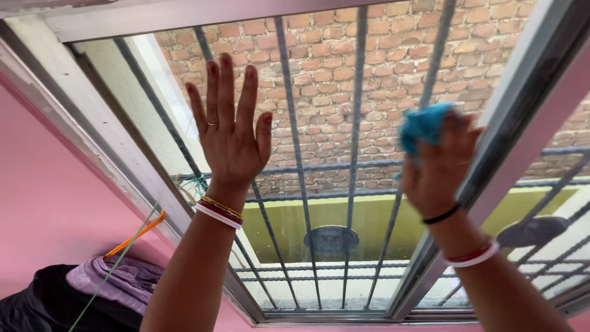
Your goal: The person wipes a window pane and its frame using a blue cloth. They clean the glass surface and then focus on the upper and side edges of the window frame, moving the cloth along the metal bars and corners.
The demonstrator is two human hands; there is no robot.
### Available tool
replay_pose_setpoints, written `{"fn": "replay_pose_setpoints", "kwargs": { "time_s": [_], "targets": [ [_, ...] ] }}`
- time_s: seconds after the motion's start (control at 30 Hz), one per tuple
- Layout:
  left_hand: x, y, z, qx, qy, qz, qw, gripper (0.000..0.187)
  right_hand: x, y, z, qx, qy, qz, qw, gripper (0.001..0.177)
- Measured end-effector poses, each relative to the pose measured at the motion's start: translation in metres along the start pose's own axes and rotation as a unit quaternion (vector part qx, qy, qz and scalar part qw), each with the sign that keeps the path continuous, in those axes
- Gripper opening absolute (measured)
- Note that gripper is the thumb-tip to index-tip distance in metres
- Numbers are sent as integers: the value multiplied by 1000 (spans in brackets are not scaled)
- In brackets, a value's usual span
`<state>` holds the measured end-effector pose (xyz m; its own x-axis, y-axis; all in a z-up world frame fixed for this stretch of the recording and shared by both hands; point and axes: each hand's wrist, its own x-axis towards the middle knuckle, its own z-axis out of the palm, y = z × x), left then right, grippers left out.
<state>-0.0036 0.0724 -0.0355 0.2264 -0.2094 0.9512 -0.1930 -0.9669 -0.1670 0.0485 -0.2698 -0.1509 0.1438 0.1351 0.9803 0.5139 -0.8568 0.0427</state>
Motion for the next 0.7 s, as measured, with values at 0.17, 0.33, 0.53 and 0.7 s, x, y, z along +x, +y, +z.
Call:
{"fn": "replay_pose_setpoints", "kwargs": {
  "time_s": [0.17, 0.33, 0.53, 0.7],
  "targets": [
    [-5, -7, 4, -43, 31, -6, 999, 55, 9, -129, 68, -5, 12, -156, 988, 36],
    [-2, -6, -11, -80, 29, -39, 996, 50, 17, -165, 76, -14, -46, -209, 977, 29],
    [-9, -45, -31, 72, -33, 39, 996, 43, 28, -49, 25, -71, -77, -72, 992, 46],
    [-32, -114, -51, 110, 66, -98, 987, 49, 53, -27, -4, 86, 31, 129, 987, 48]
  ]
}}
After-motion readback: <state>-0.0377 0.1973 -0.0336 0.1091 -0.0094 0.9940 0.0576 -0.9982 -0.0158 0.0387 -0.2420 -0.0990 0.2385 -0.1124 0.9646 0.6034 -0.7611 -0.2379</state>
